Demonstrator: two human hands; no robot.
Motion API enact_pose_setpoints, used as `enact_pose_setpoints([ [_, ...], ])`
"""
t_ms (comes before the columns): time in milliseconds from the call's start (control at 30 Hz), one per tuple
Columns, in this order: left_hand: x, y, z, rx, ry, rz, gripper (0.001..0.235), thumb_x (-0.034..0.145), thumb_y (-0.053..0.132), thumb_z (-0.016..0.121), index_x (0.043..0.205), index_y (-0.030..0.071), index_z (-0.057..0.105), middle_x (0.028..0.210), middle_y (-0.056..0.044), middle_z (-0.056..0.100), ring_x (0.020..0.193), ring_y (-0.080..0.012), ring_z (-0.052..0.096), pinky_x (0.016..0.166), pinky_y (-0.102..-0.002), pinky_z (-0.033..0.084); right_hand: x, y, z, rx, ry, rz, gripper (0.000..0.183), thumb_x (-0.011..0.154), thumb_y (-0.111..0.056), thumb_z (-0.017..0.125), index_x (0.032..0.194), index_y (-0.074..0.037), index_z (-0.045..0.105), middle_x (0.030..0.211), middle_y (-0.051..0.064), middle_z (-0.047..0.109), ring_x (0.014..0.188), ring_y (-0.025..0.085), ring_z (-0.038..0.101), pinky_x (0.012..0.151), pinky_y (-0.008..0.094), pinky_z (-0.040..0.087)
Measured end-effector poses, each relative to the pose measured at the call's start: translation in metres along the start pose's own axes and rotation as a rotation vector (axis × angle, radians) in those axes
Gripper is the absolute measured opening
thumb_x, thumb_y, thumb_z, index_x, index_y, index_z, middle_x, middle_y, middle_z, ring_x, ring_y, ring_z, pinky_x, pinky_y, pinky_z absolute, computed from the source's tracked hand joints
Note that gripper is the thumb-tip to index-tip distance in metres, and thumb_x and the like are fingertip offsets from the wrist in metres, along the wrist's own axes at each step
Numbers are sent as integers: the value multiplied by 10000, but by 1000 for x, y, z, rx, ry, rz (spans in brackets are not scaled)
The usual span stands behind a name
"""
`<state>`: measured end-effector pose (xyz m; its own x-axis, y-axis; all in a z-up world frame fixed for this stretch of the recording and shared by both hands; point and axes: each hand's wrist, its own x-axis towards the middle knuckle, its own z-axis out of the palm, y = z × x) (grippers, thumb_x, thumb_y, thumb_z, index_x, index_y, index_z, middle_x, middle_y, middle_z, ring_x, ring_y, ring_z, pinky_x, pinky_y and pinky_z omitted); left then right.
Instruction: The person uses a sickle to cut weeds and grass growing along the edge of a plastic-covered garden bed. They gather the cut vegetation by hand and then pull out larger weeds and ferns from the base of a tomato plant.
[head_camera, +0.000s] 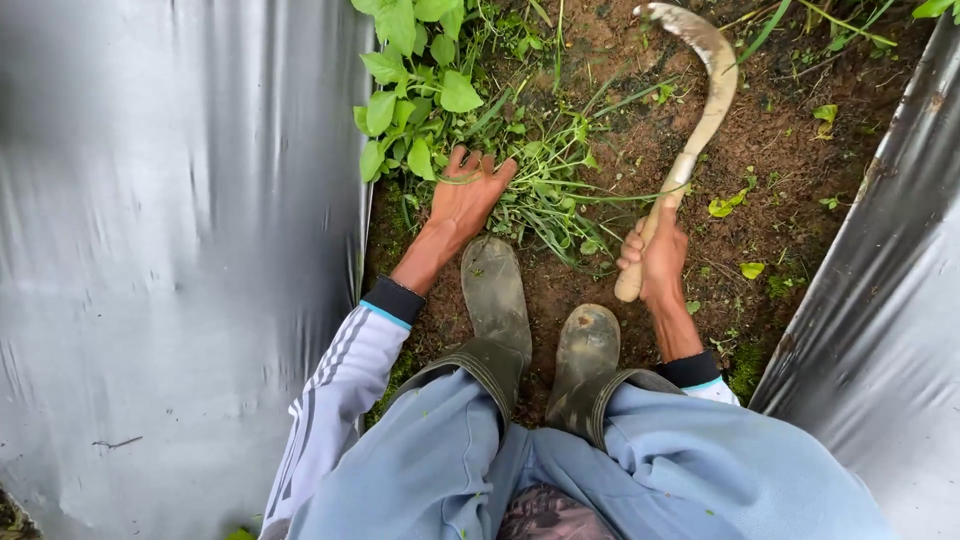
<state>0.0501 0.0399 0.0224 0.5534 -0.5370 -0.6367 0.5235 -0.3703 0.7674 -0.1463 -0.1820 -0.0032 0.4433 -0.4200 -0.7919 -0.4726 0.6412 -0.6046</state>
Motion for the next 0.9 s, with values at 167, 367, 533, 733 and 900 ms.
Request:
enact_pose_setpoints([
  [167, 27, -37, -11, 856, 88, 296, 220, 1052, 252, 493, 1270, 233, 470, 1183, -106, 545, 1189, -287, 445, 1099, -522, 225, 5, 38, -16, -219, -152, -12, 466, 1114, -447, 454, 825, -92, 542, 552, -2, 455, 374, 105, 463, 345, 293, 451],
  [367, 33, -88, -25, 1669, 214, 592, 193, 987, 146, 581, 1175, 190, 561, 861, -117, 665, 882, -310, 666, 950, -503, 363, 23, 19, -1, -46, -85, 34, 509, 1120, -519, 408, 856, -101, 532, 577, -28, 454, 397, 92, 450, 373, 285, 471],
  [533, 27, -65, -24, 1646, 270, 678, 247, 947, 146, 637, 1184, 184, 582, 843, -141, 666, 857, -324, 673, 945, -510, 388, 32, 44, -13, -413, -268, 2, 484, 1134, -434, 485, 845, -59, 580, 555, 19, 529, 370, 125, 485, 339, 318, 489],
  [733, 26, -130, -22, 1588, 253, 492, 281, 976, 127, 629, 1247, 169, 565, 991, -160, 674, 998, -360, 668, 1011, -554, 368, 21, 5, 19, -104, -107, -57, 482, 1140, -501, 354, 884, -128, 520, 594, -54, 467, 427, 52, 469, 404, 238, 499],
  [900, 57, -150, -21, 1524, 135, 298, 430, 983, 99, 629, 1393, 176, 524, 1320, -221, 645, 1311, -442, 580, 1161, -612, 260, 11, 47, -19, -381, -290, 19, 528, 1123, -419, 508, 768, -29, 546, 519, 40, 468, 355, 121, 443, 327, 311, 453],
])
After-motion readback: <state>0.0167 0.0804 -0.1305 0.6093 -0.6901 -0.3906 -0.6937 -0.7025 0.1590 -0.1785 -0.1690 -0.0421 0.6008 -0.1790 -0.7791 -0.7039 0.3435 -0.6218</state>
